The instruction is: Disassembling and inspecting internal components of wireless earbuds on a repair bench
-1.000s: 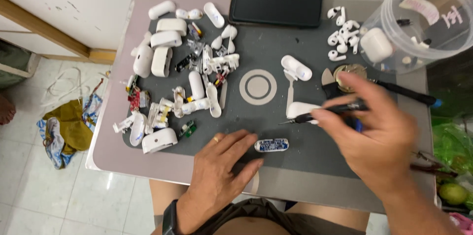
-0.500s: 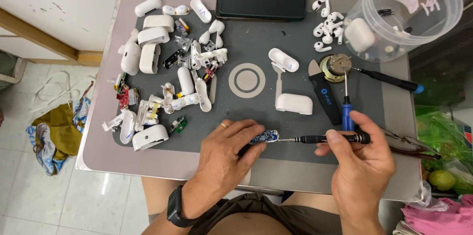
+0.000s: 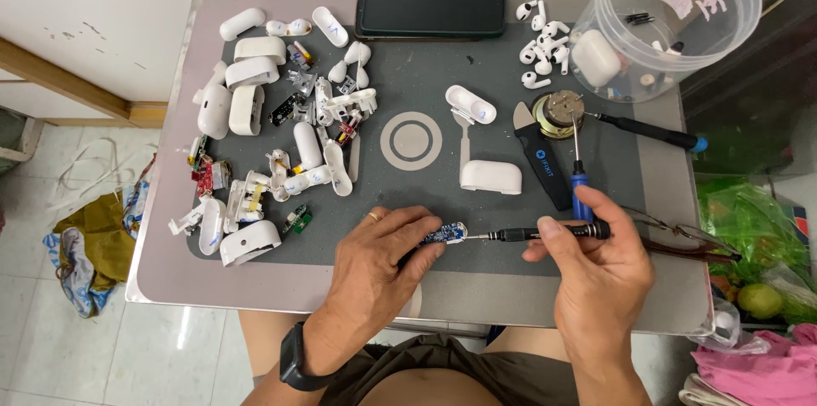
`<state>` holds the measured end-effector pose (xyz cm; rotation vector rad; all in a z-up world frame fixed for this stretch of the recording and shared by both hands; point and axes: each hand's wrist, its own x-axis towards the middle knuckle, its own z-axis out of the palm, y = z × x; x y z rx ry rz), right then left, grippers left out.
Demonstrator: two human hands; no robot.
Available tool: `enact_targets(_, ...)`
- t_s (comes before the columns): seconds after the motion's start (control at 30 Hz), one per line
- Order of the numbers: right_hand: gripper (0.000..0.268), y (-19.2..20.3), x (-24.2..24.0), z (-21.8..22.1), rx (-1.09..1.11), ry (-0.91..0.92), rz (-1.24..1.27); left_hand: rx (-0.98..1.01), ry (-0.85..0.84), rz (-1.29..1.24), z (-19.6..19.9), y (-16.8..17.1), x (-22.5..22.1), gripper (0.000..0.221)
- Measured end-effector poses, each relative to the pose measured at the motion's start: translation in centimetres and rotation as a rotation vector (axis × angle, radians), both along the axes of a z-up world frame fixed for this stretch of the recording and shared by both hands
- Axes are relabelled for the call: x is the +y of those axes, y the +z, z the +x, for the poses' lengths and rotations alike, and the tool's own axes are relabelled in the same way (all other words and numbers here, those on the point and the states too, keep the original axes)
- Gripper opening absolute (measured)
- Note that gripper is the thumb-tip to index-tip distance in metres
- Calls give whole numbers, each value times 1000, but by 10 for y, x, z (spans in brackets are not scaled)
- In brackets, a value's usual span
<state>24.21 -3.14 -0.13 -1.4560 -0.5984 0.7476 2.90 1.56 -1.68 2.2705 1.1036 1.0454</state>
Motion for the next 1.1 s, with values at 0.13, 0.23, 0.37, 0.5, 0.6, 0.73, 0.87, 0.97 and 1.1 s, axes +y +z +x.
enact_targets(0.13,50,0,3,-2,-5,-2,6,21,-7,0,-1,2,-2,24)
enact_targets(0.23,49,8,3,-5,-26,-11,-73,26,-15,-2,-3,4,-3,30)
enact_targets(0.37,50,3,3,-4,-30,-18,-37,22,-12,5,-3,3,-4,30)
enact_targets(0.5,49,-6,3,-1,-35,0,4,3,-11,-52,-4,6,-5,36)
enact_targets(0.6,50,7,2,-5,-36,-5,-62,27,32,-88,-10,-4,-9,43)
enact_targets(0.73,48,2,2,-5,-69,-8,-49,17,52,-96,-15,-8,-14,43)
enact_targets(0.87,47,-10,2,-3,-20,10,18,-10,23,-76,-15,-6,-11,39)
enact_targets(0.97,48,-9,2,-10,46,38,61,-31,7,-66,-15,-7,-10,36)
enact_targets(1.1,48,1,5,-29,44,70,-54,-62,2,-86,-14,0,-10,33)
